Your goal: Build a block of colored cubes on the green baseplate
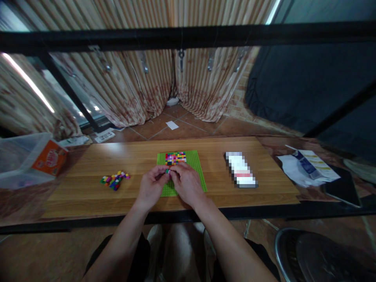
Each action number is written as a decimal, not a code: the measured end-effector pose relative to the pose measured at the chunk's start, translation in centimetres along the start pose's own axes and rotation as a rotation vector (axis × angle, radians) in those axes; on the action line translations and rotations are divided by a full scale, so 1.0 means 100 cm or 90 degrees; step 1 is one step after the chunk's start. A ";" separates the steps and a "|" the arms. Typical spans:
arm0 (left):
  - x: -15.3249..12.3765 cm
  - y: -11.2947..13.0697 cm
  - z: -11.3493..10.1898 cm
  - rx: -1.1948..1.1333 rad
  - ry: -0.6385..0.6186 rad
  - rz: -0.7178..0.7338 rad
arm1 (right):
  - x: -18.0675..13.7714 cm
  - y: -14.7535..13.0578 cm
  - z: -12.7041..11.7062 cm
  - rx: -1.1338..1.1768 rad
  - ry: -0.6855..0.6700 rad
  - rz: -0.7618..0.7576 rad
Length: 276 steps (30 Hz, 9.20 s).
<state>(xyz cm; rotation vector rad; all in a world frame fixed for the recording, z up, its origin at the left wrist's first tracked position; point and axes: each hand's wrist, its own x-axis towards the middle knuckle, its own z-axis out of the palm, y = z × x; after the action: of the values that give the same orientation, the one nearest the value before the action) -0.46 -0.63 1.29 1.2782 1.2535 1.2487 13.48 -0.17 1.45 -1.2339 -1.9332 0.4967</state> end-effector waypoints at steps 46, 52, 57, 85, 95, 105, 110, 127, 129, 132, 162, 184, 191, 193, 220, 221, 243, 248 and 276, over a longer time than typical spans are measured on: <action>-0.003 0.002 0.004 -0.019 0.042 -0.058 | -0.001 -0.005 0.001 0.032 0.002 0.031; -0.001 -0.001 0.003 -0.002 0.030 -0.038 | -0.001 -0.003 -0.001 0.048 0.042 0.021; 0.002 -0.009 -0.002 0.038 0.057 -0.047 | 0.001 0.005 -0.014 0.052 0.094 0.049; -0.007 -0.007 0.017 0.112 -0.120 -0.022 | 0.003 0.025 -0.019 -0.067 0.034 0.089; -0.007 -0.010 0.022 0.139 -0.130 -0.026 | 0.006 0.024 -0.017 -0.038 0.084 0.160; -0.006 -0.012 0.022 0.141 -0.125 -0.031 | 0.011 0.024 -0.010 -0.003 0.120 0.272; -0.006 -0.014 0.021 0.141 -0.131 -0.035 | 0.013 0.024 -0.009 0.006 0.115 0.271; -0.006 -0.010 0.021 0.145 -0.122 -0.022 | 0.012 0.032 -0.005 0.057 0.105 0.262; -0.006 -0.010 0.021 0.147 -0.122 -0.024 | 0.012 0.031 -0.005 0.068 0.102 0.278; -0.006 -0.012 0.021 0.141 -0.119 -0.021 | 0.012 0.032 -0.004 0.100 0.098 0.298; -0.001 -0.003 0.004 -0.007 -0.007 -0.091 | 0.014 0.027 -0.004 0.103 0.149 0.283; -0.002 0.006 0.002 0.113 0.054 0.003 | 0.004 -0.003 -0.007 0.126 0.003 0.075; -0.005 0.004 0.006 0.119 0.109 0.023 | 0.002 -0.008 -0.003 0.084 0.042 0.076; -0.005 0.004 0.008 0.113 0.121 0.028 | 0.002 -0.008 -0.005 0.086 0.041 0.070; 0.001 -0.006 0.016 0.203 0.109 0.061 | 0.002 0.007 -0.033 0.051 0.236 0.115; 0.000 -0.006 0.017 0.247 0.100 0.073 | 0.002 0.008 -0.034 0.051 0.237 0.121; 0.008 -0.007 0.029 0.519 0.089 0.289 | 0.004 0.019 -0.030 0.115 0.238 0.174; 0.008 -0.009 0.029 0.523 0.097 0.303 | 0.006 0.029 -0.019 0.269 0.227 0.256; 0.008 -0.001 0.006 0.439 0.162 0.254 | 0.006 0.031 -0.007 0.343 0.173 0.233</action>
<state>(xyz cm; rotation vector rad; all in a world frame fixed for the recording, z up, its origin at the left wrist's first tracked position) 0.07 0.23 1.19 1.9817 1.7635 1.3308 15.71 1.76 0.05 -1.2149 -1.2338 0.9161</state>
